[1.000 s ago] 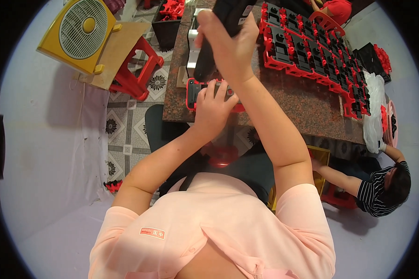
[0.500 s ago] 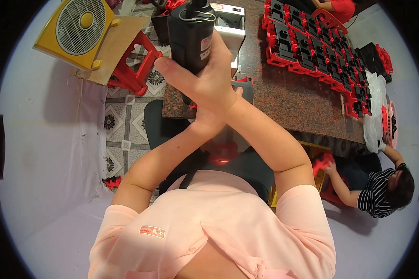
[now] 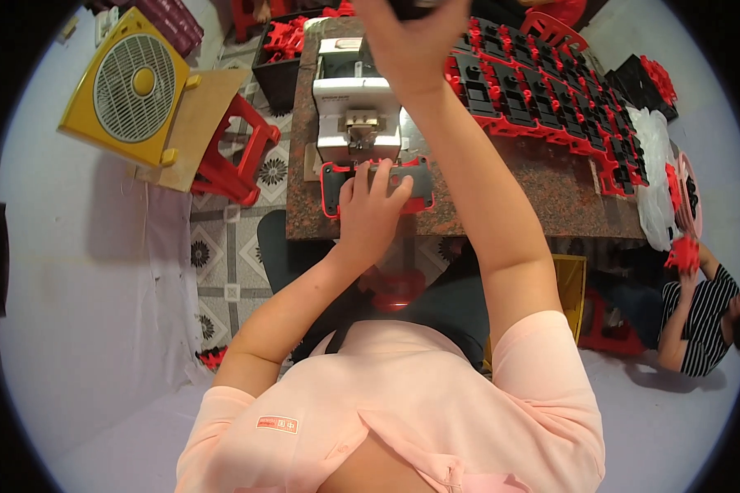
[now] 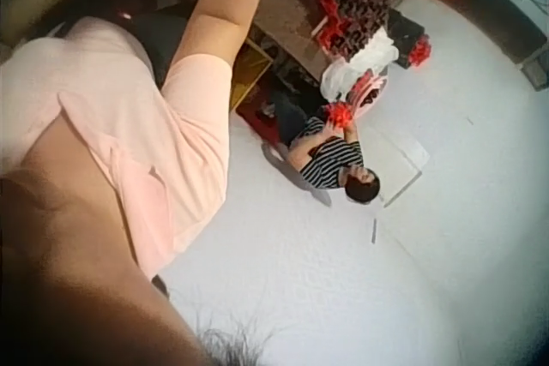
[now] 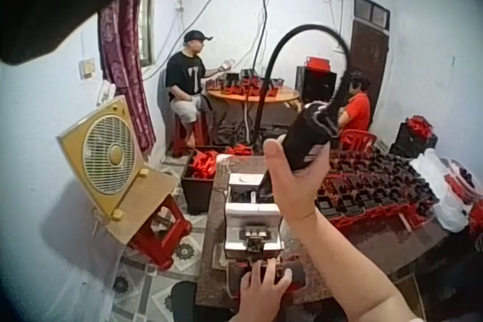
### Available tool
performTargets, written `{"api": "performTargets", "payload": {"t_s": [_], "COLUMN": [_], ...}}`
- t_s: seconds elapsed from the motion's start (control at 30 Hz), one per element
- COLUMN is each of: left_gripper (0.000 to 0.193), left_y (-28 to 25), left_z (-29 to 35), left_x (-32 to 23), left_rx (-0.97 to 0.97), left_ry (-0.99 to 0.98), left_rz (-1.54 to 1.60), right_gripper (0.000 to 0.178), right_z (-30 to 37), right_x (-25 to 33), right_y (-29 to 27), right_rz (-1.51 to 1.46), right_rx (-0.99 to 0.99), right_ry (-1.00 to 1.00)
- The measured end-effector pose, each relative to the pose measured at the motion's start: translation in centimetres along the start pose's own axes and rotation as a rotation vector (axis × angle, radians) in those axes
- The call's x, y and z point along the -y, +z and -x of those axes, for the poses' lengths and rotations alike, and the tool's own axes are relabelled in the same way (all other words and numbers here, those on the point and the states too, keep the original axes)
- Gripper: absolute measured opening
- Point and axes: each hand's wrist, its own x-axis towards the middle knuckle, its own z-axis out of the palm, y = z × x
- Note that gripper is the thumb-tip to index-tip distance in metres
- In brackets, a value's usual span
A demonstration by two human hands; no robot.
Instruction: The person fastens electronic components into red plastic housings with screws using a powered screwdriver at a manufacturing workstation.
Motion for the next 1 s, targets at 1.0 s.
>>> {"api": "performTargets", "payload": {"t_s": [1.0], "left_gripper": [0.042], "left_y": [-0.5], "left_z": [-0.1], "left_x": [-0.2], "left_rx": [-0.032], "left_ry": [0.010], "left_rz": [0.045], "right_gripper": [0.023], "right_z": [5.4], "right_x": [3.8], "right_y": [1.2], "right_rz": [-0.138], "right_rx": [0.009], "right_ry": [0.496]}}
